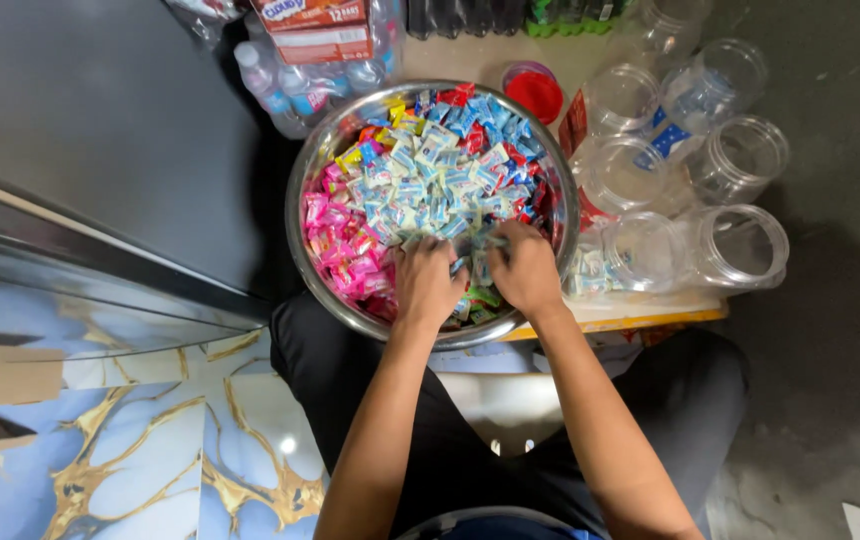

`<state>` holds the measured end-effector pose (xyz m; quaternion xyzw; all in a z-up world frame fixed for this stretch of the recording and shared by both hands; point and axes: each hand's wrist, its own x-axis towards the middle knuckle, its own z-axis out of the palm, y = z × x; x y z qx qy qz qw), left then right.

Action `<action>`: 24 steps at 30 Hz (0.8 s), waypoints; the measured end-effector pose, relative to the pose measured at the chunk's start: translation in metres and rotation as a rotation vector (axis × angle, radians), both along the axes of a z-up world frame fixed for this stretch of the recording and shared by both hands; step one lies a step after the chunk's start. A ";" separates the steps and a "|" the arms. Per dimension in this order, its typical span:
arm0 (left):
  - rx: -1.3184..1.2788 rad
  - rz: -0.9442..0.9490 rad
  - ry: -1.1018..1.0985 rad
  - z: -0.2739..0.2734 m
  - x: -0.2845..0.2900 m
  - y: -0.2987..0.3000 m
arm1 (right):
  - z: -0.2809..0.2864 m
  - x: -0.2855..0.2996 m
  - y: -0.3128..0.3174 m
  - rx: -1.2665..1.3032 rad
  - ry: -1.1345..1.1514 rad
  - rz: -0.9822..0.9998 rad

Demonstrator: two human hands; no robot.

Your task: Mixing various types of individually wrapped candies into a large metal bowl by pouring them from jars and bags.

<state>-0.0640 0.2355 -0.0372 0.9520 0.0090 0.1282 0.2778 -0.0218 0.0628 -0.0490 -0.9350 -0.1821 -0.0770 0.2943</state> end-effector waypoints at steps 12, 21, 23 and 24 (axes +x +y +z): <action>-0.443 0.151 -0.215 0.000 0.006 0.006 | 0.025 0.024 0.054 -0.043 -0.082 0.079; 0.048 0.012 -0.004 -0.014 0.014 -0.004 | -0.031 0.056 0.027 0.861 0.088 -0.131; 0.084 -0.028 0.002 -0.017 0.015 -0.006 | -0.017 0.054 0.026 1.287 0.315 -0.183; 0.098 -0.035 0.025 -0.019 0.017 -0.007 | -0.011 0.053 0.027 1.375 0.330 -0.207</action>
